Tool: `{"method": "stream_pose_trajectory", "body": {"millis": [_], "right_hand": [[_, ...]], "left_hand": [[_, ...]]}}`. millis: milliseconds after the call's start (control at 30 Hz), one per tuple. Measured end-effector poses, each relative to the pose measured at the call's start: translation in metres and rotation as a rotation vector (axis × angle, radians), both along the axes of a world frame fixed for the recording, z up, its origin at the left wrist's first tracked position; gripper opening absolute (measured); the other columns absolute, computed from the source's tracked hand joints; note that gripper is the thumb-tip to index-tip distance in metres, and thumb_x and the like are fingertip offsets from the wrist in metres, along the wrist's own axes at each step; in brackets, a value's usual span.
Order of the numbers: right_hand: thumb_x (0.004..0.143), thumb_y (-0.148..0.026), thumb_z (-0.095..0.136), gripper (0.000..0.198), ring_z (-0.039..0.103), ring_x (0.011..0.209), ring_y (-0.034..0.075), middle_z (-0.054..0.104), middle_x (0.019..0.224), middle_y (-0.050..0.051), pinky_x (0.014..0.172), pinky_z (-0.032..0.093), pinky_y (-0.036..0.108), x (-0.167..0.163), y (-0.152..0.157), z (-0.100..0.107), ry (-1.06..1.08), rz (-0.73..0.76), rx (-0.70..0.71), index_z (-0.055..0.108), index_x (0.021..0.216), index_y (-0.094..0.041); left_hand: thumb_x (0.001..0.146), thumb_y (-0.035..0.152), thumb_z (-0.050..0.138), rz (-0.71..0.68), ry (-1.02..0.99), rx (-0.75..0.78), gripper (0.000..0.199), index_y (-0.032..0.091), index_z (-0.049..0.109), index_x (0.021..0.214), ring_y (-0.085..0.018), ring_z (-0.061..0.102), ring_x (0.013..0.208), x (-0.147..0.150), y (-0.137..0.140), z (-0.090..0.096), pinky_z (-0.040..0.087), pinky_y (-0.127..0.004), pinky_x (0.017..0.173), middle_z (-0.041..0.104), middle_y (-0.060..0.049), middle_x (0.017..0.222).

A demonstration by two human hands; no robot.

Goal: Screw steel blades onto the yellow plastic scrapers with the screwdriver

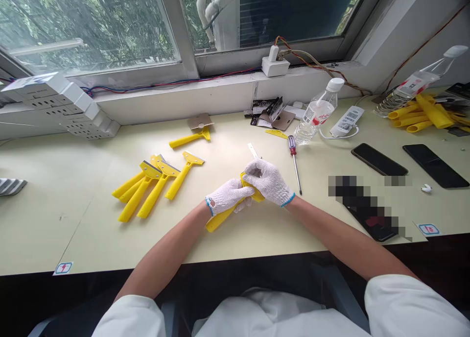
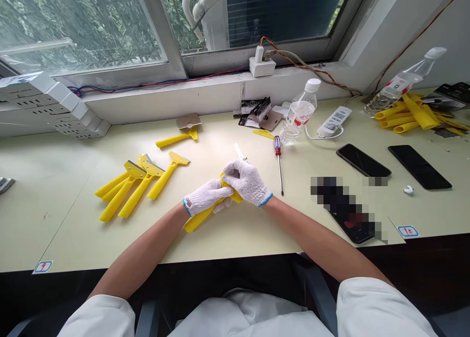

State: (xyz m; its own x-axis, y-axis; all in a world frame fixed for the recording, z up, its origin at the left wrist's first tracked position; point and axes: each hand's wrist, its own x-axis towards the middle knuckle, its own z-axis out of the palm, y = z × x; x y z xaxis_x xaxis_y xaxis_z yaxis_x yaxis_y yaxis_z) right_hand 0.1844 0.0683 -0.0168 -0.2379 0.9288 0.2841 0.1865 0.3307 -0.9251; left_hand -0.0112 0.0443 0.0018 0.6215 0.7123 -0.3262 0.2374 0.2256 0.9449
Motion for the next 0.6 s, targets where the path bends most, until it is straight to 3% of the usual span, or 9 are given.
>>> {"method": "stream_pose_trajectory", "body": {"millis": [100,167,267,333,433,600], "right_hand": [[0.083,-0.031,0.08,0.026,0.068,0.085,0.021,0.072,0.098,0.004,0.08,0.058,0.037,-0.001,0.002,0.0,-0.027,-0.097,-0.015,0.072,0.107,-0.021],[0.085,-0.035,0.077,0.034,0.067,0.084,0.02,0.07,0.095,0.003,0.079,0.058,0.037,0.004,0.005,0.005,-0.012,-0.087,-0.107,0.07,0.115,-0.02],[0.094,-0.039,0.066,0.022,0.062,0.067,0.017,0.063,0.077,-0.001,0.063,0.052,0.032,0.018,0.011,0.016,-0.085,0.175,-0.34,0.069,0.104,-0.02],[0.097,-0.038,0.065,0.019,0.058,0.06,0.015,0.06,0.071,-0.003,0.057,0.047,0.03,0.027,0.013,0.021,-0.177,0.329,-0.416,0.065,0.089,-0.021],[0.098,-0.036,0.065,0.023,0.058,0.056,0.013,0.062,0.068,-0.003,0.054,0.045,0.028,0.031,0.012,0.025,-0.25,0.34,-0.399,0.058,0.082,-0.022],[0.1,-0.034,0.062,0.021,0.058,0.053,0.014,0.064,0.061,-0.002,0.052,0.044,0.027,0.024,0.008,0.024,-0.326,0.248,-0.33,0.061,0.082,-0.022]], "left_hand": [[0.102,0.056,0.067,-0.004,-0.014,0.0,0.047,0.017,0.068,0.076,-0.012,0.053,0.045,-0.001,0.001,-0.002,0.045,-0.027,0.055,0.058,0.0,0.054],[0.103,0.053,0.065,-0.013,-0.016,0.003,0.044,0.017,0.069,0.077,-0.012,0.053,0.046,-0.002,0.001,-0.002,0.045,-0.027,0.056,0.058,0.0,0.054],[0.102,0.049,0.063,-0.025,-0.039,-0.004,0.041,0.017,0.068,0.077,-0.011,0.053,0.047,-0.003,0.002,-0.002,0.045,-0.028,0.055,0.062,-0.001,0.061],[0.102,0.048,0.061,-0.028,-0.053,-0.003,0.04,0.017,0.067,0.077,-0.011,0.053,0.047,-0.003,0.003,-0.001,0.045,-0.028,0.055,0.063,-0.002,0.065],[0.101,0.045,0.058,-0.018,-0.031,0.01,0.039,0.017,0.067,0.076,-0.012,0.052,0.046,-0.001,0.003,0.001,0.045,-0.029,0.054,0.062,-0.003,0.063],[0.101,0.045,0.058,0.011,-0.001,0.018,0.039,0.017,0.067,0.076,-0.013,0.051,0.045,0.0,0.003,0.002,0.047,-0.029,0.054,0.06,-0.003,0.058]]}}
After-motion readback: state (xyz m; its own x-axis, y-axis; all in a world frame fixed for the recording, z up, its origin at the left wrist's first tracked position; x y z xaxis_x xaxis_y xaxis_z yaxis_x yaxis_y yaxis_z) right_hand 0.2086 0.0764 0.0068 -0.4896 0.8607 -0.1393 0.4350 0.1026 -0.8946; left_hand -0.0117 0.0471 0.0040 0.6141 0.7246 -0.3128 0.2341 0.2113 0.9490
